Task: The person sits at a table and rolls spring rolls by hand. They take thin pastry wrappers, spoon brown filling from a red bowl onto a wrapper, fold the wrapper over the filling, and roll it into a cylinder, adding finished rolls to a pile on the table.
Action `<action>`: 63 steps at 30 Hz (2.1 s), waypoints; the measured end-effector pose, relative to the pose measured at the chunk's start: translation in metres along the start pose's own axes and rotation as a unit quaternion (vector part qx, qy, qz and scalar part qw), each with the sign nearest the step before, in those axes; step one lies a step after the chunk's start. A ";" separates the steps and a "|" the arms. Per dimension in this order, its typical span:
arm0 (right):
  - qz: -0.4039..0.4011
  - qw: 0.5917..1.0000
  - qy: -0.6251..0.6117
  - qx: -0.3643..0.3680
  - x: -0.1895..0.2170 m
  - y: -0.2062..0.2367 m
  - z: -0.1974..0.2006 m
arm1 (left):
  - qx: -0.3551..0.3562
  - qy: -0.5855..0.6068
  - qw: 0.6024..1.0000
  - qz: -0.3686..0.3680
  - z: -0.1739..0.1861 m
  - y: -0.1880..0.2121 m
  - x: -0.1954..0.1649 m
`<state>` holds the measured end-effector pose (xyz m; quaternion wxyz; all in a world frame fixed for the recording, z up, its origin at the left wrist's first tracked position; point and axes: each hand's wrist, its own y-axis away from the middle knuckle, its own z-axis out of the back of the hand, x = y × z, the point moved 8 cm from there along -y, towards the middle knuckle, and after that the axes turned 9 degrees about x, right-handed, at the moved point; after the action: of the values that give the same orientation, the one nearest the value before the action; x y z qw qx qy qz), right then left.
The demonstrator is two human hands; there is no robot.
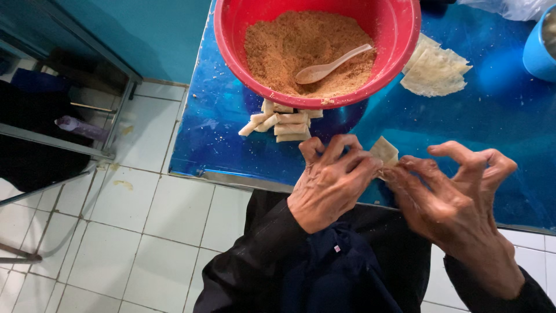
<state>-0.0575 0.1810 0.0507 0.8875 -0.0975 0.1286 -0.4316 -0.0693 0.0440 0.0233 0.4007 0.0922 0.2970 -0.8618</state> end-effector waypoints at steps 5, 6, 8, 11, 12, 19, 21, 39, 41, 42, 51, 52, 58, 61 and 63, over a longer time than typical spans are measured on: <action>0.034 0.999 0.007 0.004 -0.003 -0.007 0.000 | -0.019 0.016 0.999 -0.022 0.001 -0.003 0.001; 0.034 0.999 -0.012 0.021 -0.007 -0.010 -0.004 | -0.008 0.009 1.000 -0.019 -0.001 -0.004 0.002; 0.034 0.997 -0.050 0.055 -0.019 -0.015 -0.010 | 0.012 -0.005 1.000 -0.014 -0.005 -0.006 0.004; 0.035 0.986 -0.133 0.090 -0.037 -0.024 -0.024 | 0.012 0.003 1.000 0.009 -0.006 -0.008 0.011; 0.030 0.983 -0.142 0.111 -0.044 -0.026 -0.032 | 0.008 0.005 1.000 0.013 -0.006 -0.008 0.011; 0.007 0.967 -0.190 0.168 -0.065 -0.027 -0.066 | -0.008 0.000 0.999 0.032 -0.004 -0.009 0.012; 0.001 0.972 -0.189 0.139 -0.061 -0.024 -0.058 | 0.007 0.002 1.000 0.030 -0.005 -0.007 0.012; -0.009 0.992 -0.090 0.082 -0.035 -0.023 -0.031 | -0.006 -0.045 0.998 0.034 -0.007 -0.010 0.011; -0.015 0.989 -0.117 0.091 -0.042 -0.022 -0.040 | 0.008 -0.051 0.998 0.038 -0.009 -0.010 0.010; -0.018 0.989 -0.114 0.090 -0.043 -0.019 -0.043 | 0.014 -0.057 0.998 0.039 -0.010 -0.010 0.010; -0.048 0.993 -0.092 0.055 -0.039 -0.009 -0.044 | -0.015 -0.050 0.998 0.021 -0.005 -0.012 0.009; -0.054 0.994 -0.080 0.048 -0.036 -0.008 -0.039 | -0.022 -0.056 0.998 0.025 -0.003 -0.011 0.008; -0.046 0.998 0.038 0.006 -0.013 -0.004 -0.016 | -0.011 -0.092 0.995 0.041 -0.005 -0.010 0.005; -0.032 0.993 0.113 -0.002 -0.006 -0.005 -0.013 | -0.026 -0.080 0.996 0.036 -0.003 -0.010 0.005; -0.025 0.988 0.151 0.009 -0.005 -0.006 -0.014 | -0.033 -0.082 0.995 0.038 -0.001 -0.009 0.005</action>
<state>-0.0696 0.1801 0.0400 0.8478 -0.0267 0.2553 -0.4641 -0.0799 0.0461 0.0244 0.4588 0.0192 0.2883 -0.8402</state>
